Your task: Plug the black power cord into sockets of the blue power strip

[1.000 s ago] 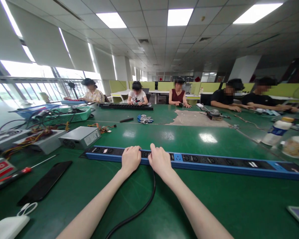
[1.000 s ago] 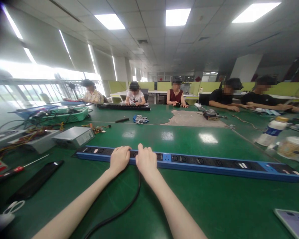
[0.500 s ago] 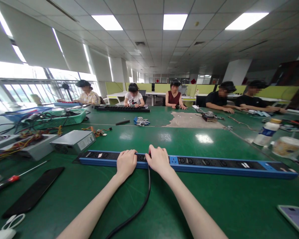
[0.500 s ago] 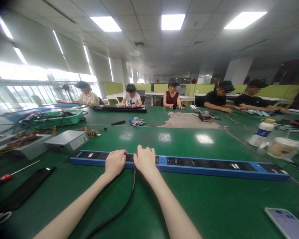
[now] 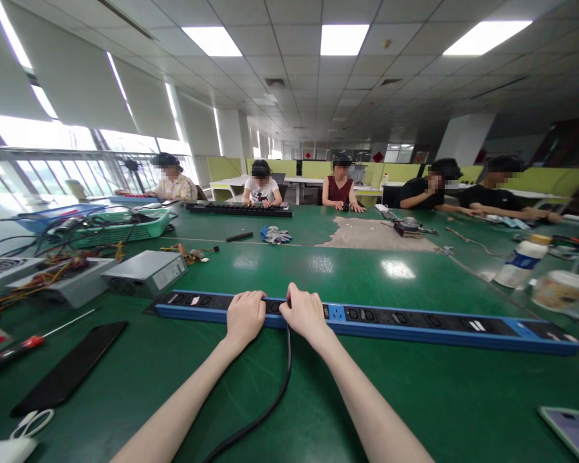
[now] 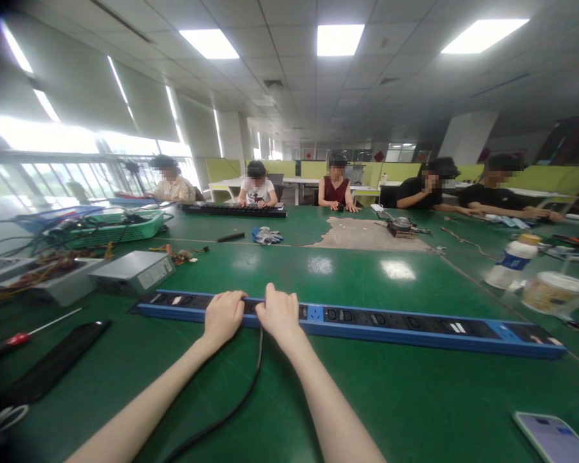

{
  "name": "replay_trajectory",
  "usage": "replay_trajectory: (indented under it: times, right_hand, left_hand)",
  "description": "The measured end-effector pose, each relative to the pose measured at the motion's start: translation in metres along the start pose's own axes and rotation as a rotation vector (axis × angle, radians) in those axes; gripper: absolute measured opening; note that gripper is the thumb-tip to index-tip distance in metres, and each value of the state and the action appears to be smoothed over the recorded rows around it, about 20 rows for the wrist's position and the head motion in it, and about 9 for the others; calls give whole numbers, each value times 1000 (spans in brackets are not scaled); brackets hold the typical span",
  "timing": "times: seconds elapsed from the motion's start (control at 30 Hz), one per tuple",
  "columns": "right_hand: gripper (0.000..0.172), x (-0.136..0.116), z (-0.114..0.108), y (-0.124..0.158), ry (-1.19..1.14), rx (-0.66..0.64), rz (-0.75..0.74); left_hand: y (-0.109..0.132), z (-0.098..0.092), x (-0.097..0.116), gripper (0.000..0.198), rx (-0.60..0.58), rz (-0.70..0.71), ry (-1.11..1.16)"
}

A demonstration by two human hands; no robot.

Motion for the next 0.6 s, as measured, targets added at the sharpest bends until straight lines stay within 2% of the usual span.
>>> replay_trajectory:
  times: [0.4, 0.5, 0.6]
  right_hand:
    - [15, 8, 3, 0, -51, 63, 6]
    - [15, 17, -15, -4, -169, 127, 48]
    - [18, 41, -56, -5, -318, 290, 70]
  left_hand:
    - [1, 5, 2, 34, 21, 12, 10]
    - [1, 8, 0, 34, 33, 28, 9]
    - [0, 12, -2, 34, 44, 42, 7]
Point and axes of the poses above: each hand's wrist, its own y-axis away from the middle knuckle, its own z-axis out of the palm, x = y × z, the point moved 4 cm from there along -y, towards the middle knuckle, and after that the axes turned 11 degrees about -z, right-handed, at the moved point
